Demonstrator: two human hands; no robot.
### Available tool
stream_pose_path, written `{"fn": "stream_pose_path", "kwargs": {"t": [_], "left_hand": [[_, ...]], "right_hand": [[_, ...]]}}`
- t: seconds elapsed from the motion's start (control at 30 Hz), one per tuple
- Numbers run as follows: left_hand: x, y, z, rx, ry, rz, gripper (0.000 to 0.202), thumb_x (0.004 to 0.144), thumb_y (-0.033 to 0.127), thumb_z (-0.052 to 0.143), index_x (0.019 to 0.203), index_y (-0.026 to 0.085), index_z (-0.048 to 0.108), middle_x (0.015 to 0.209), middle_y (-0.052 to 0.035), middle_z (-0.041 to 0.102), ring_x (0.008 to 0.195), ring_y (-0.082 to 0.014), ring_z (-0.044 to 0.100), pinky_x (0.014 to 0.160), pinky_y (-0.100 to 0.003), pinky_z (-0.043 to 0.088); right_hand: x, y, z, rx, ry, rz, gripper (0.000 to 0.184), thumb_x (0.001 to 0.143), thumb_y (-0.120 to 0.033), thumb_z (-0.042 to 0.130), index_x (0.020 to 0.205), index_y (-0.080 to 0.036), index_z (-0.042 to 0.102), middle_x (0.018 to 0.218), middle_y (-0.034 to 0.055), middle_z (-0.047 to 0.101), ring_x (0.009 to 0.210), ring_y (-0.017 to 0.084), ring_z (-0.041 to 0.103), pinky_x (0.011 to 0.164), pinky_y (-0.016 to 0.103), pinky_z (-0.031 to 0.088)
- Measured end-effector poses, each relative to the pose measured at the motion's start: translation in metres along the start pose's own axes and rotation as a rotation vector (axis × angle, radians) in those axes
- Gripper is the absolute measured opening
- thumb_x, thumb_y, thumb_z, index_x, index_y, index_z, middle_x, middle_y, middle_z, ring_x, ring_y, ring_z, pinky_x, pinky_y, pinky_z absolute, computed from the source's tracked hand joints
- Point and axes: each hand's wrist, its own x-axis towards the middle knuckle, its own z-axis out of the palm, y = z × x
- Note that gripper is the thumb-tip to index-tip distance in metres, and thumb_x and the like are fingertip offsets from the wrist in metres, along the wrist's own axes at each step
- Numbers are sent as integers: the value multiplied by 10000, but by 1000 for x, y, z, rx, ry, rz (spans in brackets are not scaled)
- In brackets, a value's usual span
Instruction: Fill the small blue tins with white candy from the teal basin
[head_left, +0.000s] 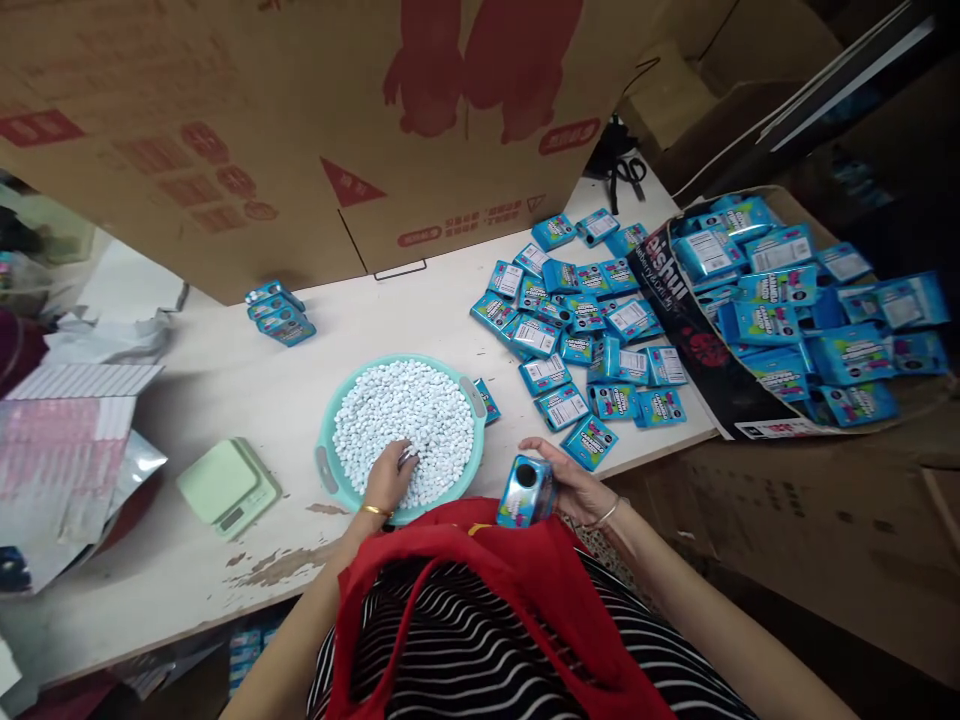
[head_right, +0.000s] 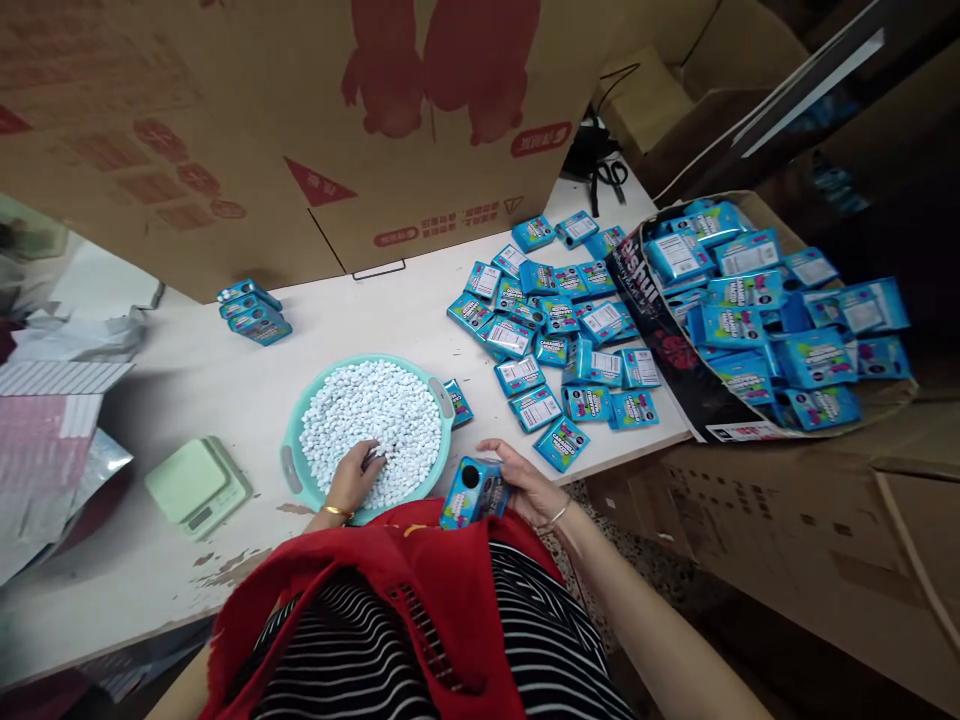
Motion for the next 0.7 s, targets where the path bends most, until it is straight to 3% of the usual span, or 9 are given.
{"fn": "stream_pose_path", "kwargs": {"t": [0.07, 0.23, 0.33, 0.47, 0.7], "left_hand": [[1, -3, -1, -27, 23, 15, 284, 846, 314, 521, 1090, 178, 565, 1083, -94, 652, 989, -222, 627, 892, -362, 503], [9, 4, 4, -62, 68, 25, 262, 823, 297, 537, 1048, 169, 577, 1058, -114, 657, 941, -237, 628, 866, -389, 504], [7, 7, -5, -92, 72, 42, 280, 833, 361, 538, 1040, 177, 576, 974, -83, 666, 796, -193, 625, 748, -339, 524], [-4, 8, -43, -126, 59, 101, 306, 839, 432, 539, 1017, 186, 577, 938, -56, 661, 761, -161, 599, 718, -304, 509], [-13, 41, -135, -57, -21, 267, 285, 880, 394, 525, 1082, 194, 558, 969, -61, 647, 817, -153, 587, 771, -310, 489]], "right_hand": [[1, -10, -9, -37, -31, 10, 654, 651, -396, 809, 1218, -233, 525, 888, 9, 697, 751, 149, 663, 673, 272, 533], [20, -5, -7, -64, 17, -65, 513, 691, -517, 740, 1082, -214, 603, 1045, 64, 692, 964, 221, 661, 885, 403, 512], [31, 4, 5, -102, 6, -76, 499, 684, -369, 777, 1123, -249, 574, 1082, 40, 686, 996, 208, 651, 929, 404, 493], [46, 10, 14, -292, 61, -181, 549, 672, -251, 781, 1150, -282, 514, 1102, 7, 658, 1010, 180, 623, 955, 395, 474], [78, 10, 22, -976, 142, -631, 347, 795, -294, 645, 1113, -233, 519, 1094, 51, 586, 1025, 205, 554, 950, 384, 434]]}}
